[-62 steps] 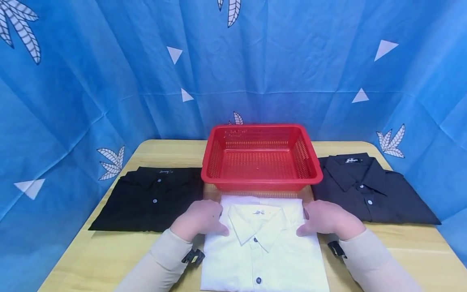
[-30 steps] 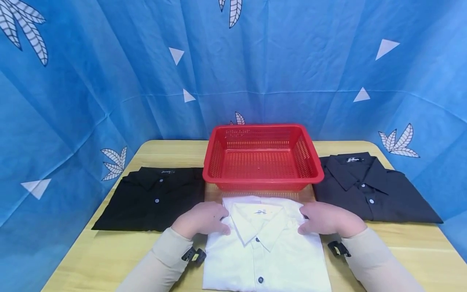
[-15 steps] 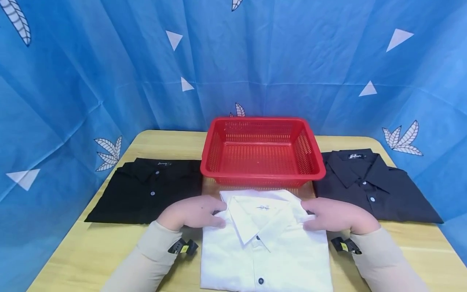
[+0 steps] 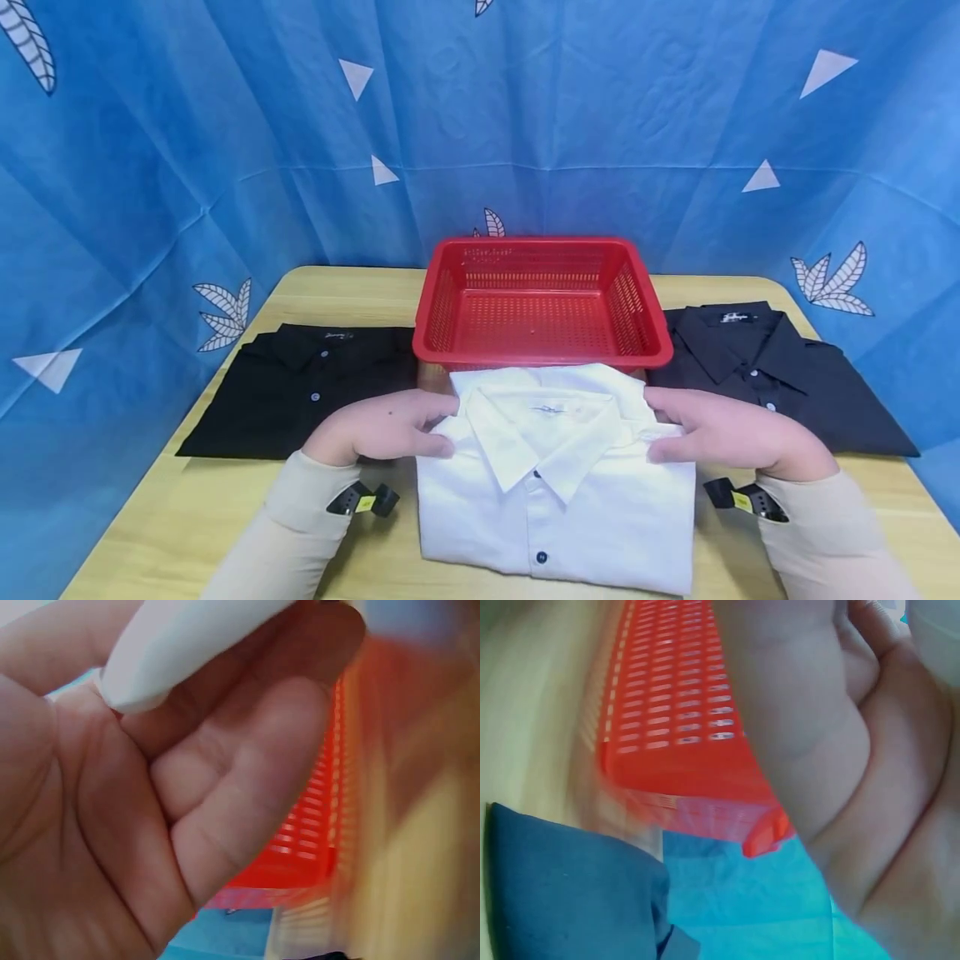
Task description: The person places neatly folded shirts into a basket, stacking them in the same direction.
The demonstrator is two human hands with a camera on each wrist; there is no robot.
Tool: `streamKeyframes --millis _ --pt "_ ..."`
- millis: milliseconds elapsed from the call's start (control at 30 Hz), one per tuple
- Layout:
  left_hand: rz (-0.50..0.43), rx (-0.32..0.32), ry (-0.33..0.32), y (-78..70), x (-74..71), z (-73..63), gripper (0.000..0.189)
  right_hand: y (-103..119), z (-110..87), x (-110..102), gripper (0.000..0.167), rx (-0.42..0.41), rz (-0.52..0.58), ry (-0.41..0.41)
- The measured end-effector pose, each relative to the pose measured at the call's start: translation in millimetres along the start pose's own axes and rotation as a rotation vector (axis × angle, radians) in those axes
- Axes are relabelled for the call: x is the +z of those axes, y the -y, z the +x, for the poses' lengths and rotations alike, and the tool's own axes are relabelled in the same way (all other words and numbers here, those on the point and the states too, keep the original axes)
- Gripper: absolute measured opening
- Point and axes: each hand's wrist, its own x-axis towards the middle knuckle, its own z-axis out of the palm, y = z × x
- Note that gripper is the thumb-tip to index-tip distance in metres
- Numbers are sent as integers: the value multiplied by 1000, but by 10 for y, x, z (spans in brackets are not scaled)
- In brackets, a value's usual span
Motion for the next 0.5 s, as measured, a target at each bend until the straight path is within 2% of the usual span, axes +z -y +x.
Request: streamKeyframes --millis 100,200,267,367,500 --pt "-34 46 -12 -37 -52 -42 31 4 -3 -17 53 -85 33 21" --pt "-28 56 -35 -81 -91 -94 31 20 4 -13 43 -110 9 9" --pt "-28 54 -54 -114 -112 -129 32 39 4 -9 32 -112 -31 -24" --pt "-48 63 -98 -162 -144 -171 34 82 -27 -12 32 -115 -58 -99" --pt "-37 88 -171 -211 -202 -225 34 117 -51 -11 33 -179 42 -161"
